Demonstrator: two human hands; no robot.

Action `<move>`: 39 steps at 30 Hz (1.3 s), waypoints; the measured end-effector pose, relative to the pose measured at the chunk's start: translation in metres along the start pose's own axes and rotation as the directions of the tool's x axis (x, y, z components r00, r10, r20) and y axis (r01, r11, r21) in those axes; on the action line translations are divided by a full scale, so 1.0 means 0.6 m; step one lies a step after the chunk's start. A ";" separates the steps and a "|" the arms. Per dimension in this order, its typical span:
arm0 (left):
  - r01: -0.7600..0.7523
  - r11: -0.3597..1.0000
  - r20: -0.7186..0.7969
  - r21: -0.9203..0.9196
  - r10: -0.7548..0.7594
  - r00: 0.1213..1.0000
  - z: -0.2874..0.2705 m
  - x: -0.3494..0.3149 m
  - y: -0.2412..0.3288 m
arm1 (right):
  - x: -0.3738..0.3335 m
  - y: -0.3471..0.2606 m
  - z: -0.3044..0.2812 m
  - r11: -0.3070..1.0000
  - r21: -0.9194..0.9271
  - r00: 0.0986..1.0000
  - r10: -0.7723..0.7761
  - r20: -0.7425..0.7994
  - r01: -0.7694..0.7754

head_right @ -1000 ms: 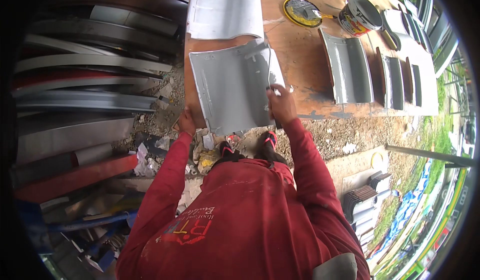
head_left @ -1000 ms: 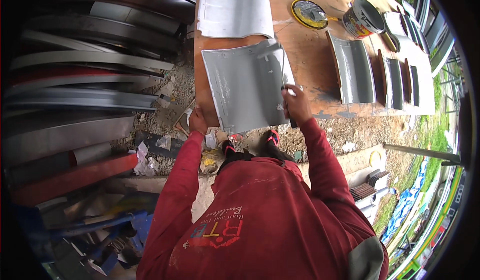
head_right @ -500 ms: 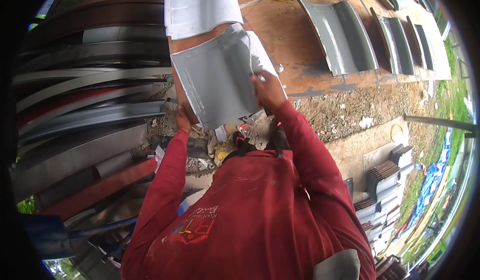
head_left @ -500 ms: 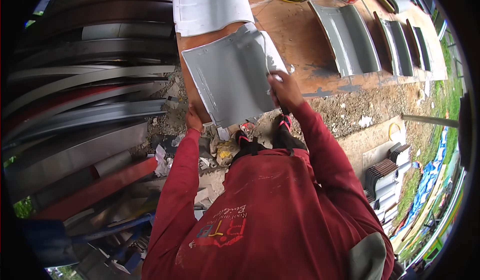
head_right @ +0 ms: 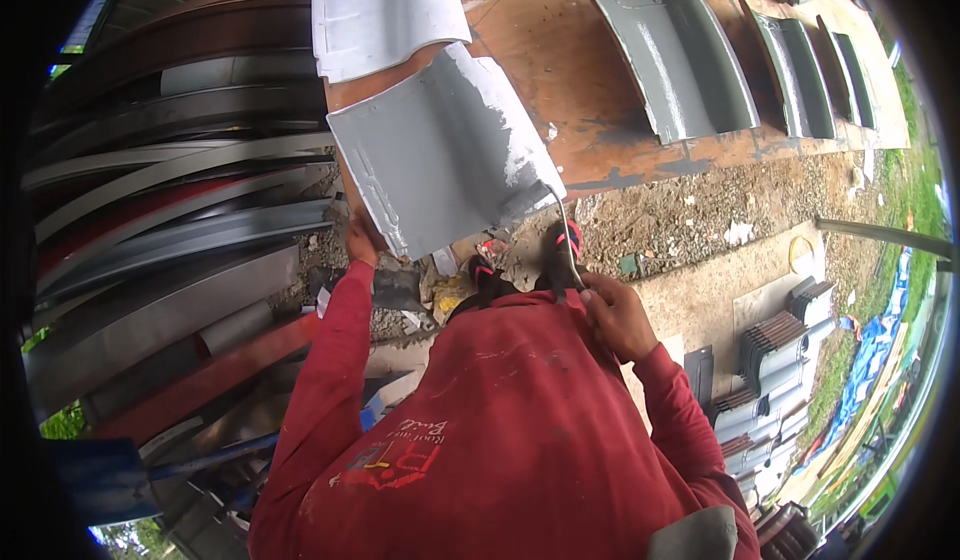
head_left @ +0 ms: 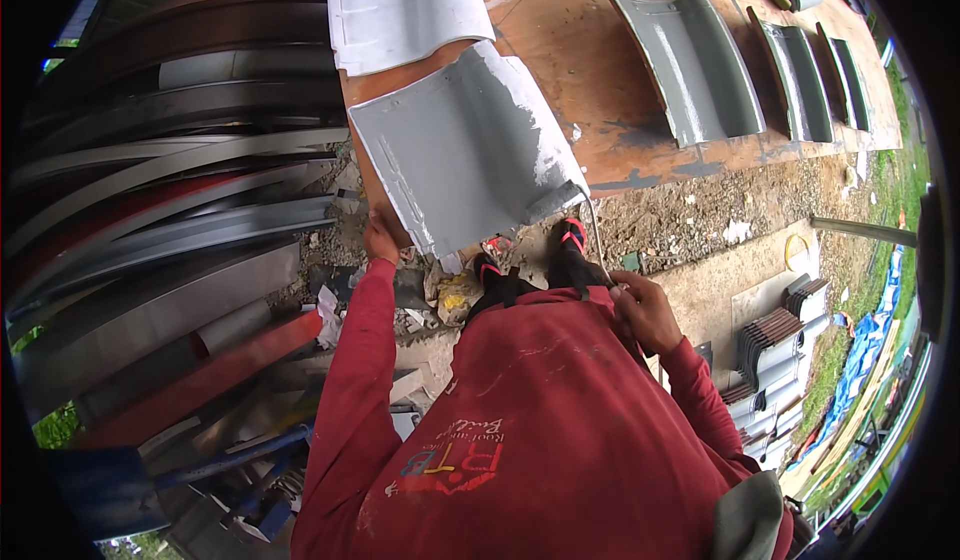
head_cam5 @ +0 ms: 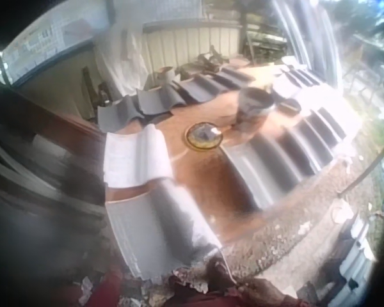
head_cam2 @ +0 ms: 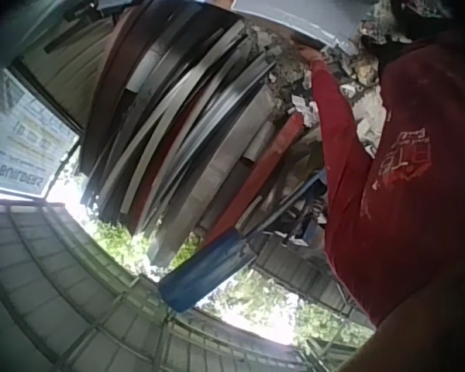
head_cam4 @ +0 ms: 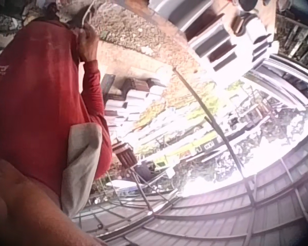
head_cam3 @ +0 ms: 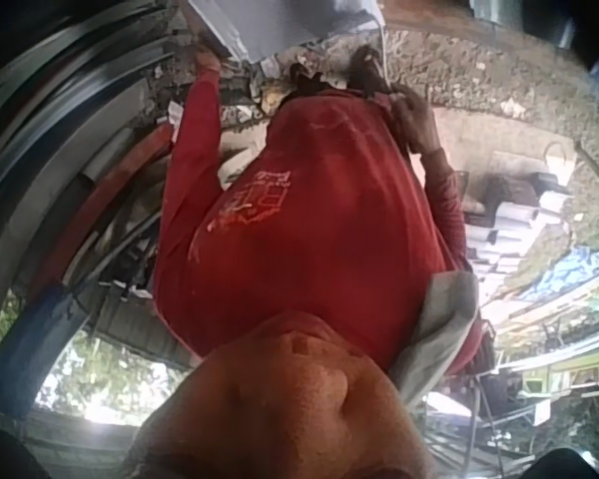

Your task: The person paints the inside of curved tiles with a paint roller and levels the coating with a putty knife.

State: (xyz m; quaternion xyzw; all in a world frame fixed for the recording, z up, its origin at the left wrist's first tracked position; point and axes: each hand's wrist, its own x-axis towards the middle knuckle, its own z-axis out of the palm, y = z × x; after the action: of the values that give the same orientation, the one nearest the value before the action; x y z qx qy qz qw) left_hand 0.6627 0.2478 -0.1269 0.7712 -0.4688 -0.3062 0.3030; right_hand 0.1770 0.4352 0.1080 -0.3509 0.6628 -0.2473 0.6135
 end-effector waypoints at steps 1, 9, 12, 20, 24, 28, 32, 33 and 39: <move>-0.001 1.000 -0.005 -0.025 0.001 1.000 -0.006 0.003 -0.008 | 0.018 -0.016 0.003 0.999 0.029 0.999 -0.034 0.031 0.033; -0.006 0.996 -0.006 0.087 0.006 1.000 0.009 -0.009 0.027 | 0.281 -0.131 0.112 0.925 -0.195 0.901 -0.366 -0.233 0.325; -0.123 0.992 -0.055 -0.009 0.122 0.991 0.008 -0.011 0.018 | 0.300 -0.201 0.117 0.968 -0.009 0.950 -0.249 -0.188 0.252; 0.003 1.000 -0.045 -0.028 -0.004 0.999 -0.002 -0.004 -0.030 | 0.168 -0.067 0.042 0.941 -0.253 0.969 -0.242 -0.041 0.225; 0.028 1.000 0.007 -0.007 -0.027 1.000 0.008 -0.011 0.026 | 0.050 0.067 -0.008 0.909 -0.279 0.940 -0.336 -0.055 0.309; -0.009 1.000 0.021 -0.026 0.009 1.000 0.004 -0.002 0.014 | 0.069 0.018 0.016 0.909 -0.315 0.951 -0.304 -0.058 0.272; -0.112 0.993 -0.055 -0.046 0.110 0.992 -0.020 0.022 -0.066 | 0.129 -0.022 0.032 0.989 -0.096 0.993 -0.109 0.047 0.113; -0.128 0.991 -0.035 -0.049 0.126 0.991 -0.006 0.024 -0.045 | 0.125 -0.004 0.016 0.949 -0.234 0.977 -0.213 0.027 0.213; 0.096 0.993 0.038 -0.075 -0.094 0.995 0.000 0.006 -0.016 | 0.027 0.058 -0.129 0.910 -0.375 0.981 -0.132 0.141 0.176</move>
State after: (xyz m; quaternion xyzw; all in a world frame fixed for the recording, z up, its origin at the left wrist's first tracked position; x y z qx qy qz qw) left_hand 0.6692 0.2481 -0.1349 0.7750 -0.4246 -0.3513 0.3092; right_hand 0.0949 0.4367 0.0807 -0.5294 0.6331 -0.1395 0.5473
